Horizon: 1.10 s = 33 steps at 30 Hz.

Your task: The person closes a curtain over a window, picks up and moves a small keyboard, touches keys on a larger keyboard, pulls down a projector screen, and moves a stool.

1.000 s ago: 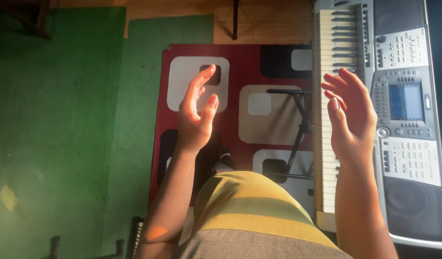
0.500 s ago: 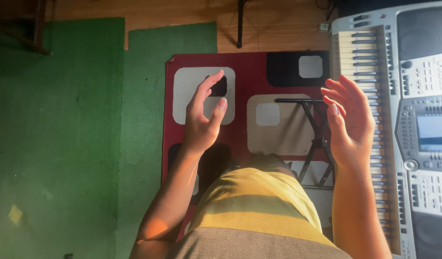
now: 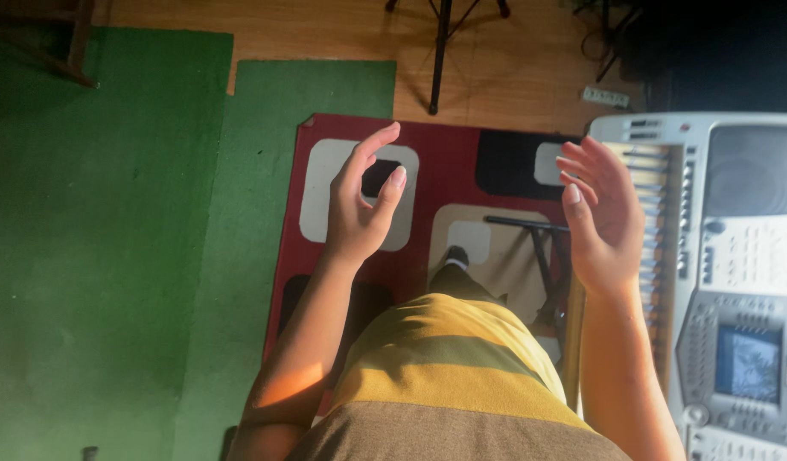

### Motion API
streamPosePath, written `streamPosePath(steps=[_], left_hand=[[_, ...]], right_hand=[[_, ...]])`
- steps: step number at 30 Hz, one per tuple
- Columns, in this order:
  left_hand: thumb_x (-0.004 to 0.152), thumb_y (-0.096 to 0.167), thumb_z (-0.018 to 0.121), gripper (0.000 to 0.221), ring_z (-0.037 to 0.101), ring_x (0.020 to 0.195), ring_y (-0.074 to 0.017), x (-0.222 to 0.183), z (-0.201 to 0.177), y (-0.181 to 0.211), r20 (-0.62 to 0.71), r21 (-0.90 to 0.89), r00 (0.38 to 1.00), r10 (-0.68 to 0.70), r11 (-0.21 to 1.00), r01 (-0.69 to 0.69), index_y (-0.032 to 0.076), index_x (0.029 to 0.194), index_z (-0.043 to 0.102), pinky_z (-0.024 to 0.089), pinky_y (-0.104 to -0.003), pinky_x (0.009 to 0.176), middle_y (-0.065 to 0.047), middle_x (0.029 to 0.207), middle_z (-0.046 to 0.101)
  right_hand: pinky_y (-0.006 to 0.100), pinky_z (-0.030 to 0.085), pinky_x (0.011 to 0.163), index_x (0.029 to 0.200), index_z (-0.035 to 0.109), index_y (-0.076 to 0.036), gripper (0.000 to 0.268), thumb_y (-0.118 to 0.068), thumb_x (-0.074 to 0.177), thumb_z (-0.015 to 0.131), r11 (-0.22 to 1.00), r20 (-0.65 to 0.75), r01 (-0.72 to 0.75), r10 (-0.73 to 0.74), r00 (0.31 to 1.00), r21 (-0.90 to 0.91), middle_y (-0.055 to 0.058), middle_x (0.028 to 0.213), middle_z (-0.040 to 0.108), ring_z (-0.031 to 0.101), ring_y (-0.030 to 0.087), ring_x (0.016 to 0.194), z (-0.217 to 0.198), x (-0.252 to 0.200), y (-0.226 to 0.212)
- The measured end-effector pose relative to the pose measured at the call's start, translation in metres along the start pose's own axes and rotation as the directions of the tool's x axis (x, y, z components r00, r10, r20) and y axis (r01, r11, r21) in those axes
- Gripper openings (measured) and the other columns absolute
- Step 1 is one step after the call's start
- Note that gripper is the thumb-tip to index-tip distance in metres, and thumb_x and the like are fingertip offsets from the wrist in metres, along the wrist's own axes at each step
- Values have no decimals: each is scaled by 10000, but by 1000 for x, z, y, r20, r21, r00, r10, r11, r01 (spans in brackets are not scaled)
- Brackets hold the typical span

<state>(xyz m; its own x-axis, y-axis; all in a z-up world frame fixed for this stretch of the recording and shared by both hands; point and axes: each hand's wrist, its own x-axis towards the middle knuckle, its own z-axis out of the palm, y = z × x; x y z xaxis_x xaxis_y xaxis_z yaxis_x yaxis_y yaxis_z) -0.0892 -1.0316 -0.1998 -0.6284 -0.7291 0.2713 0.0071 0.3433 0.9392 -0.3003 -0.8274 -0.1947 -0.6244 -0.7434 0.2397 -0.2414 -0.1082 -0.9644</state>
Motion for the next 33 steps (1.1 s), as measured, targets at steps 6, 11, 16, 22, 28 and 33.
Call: streamPosePath(steps=[6, 11, 16, 22, 28, 33], left_hand=[[1038, 262, 611, 437, 557, 1445, -260, 49, 38, -5, -47, -10, 999, -15, 1000, 14, 58, 1423, 575, 421, -464, 1213, -104, 1510, 612], [1038, 250, 620, 412, 564, 1438, -260, 86, 59, -13, -32, -40, 999, -34, 999, 32, 52, 1398, 587, 423, -463, 1204, -107, 1495, 623], [1040, 255, 626, 403, 566, 1441, -253, 132, 75, -28, 5, -51, 1000, -23, 998, 23, 55, 1389, 593, 426, -461, 1209, -102, 1492, 626], [1033, 254, 627, 424, 559, 1436, -249, 208, 87, -57, 89, -97, 996, 4, 995, 5, 62, 1409, 589, 421, -454, 1203, -95, 1493, 623], [1031, 257, 623, 422, 574, 1420, -247, 296, 94, -86, 205, -142, 978, 33, 990, -3, 61, 1403, 594, 426, -440, 1192, -95, 1483, 634], [1035, 264, 635, 419, 574, 1430, -250, 366, 96, -106, 319, -126, 941, 117, 989, -80, 57, 1396, 587, 421, -419, 1196, -100, 1490, 632]], right_hand=[[405, 461, 1219, 1553, 454, -20, 492, -166, 1111, 613, 999, 46, 10, -8, 999, -40, 175, 1524, 570, 570, 256, 1418, -35, 60, 15], [408, 457, 1230, 1559, 440, -27, 496, -175, 1116, 606, 999, 37, 5, -4, 999, -37, 171, 1532, 565, 565, 257, 1430, -51, 95, 26], [413, 458, 1227, 1553, 449, -29, 474, -149, 1115, 585, 996, -3, -11, 11, 1000, -92, 158, 1525, 570, 564, 246, 1426, -61, 127, 38], [406, 458, 1209, 1538, 455, -20, 467, -109, 1094, 568, 987, -88, -43, 30, 996, -157, 143, 1500, 577, 560, 238, 1411, -59, 180, 55], [398, 458, 1213, 1538, 456, -13, 470, -94, 1087, 560, 980, -212, -78, 38, 977, -181, 142, 1494, 574, 553, 231, 1416, -47, 240, 65], [392, 466, 1213, 1541, 450, -10, 454, -83, 1106, 554, 982, -330, -97, 39, 943, -160, 137, 1496, 573, 563, 225, 1405, -39, 283, 75]])
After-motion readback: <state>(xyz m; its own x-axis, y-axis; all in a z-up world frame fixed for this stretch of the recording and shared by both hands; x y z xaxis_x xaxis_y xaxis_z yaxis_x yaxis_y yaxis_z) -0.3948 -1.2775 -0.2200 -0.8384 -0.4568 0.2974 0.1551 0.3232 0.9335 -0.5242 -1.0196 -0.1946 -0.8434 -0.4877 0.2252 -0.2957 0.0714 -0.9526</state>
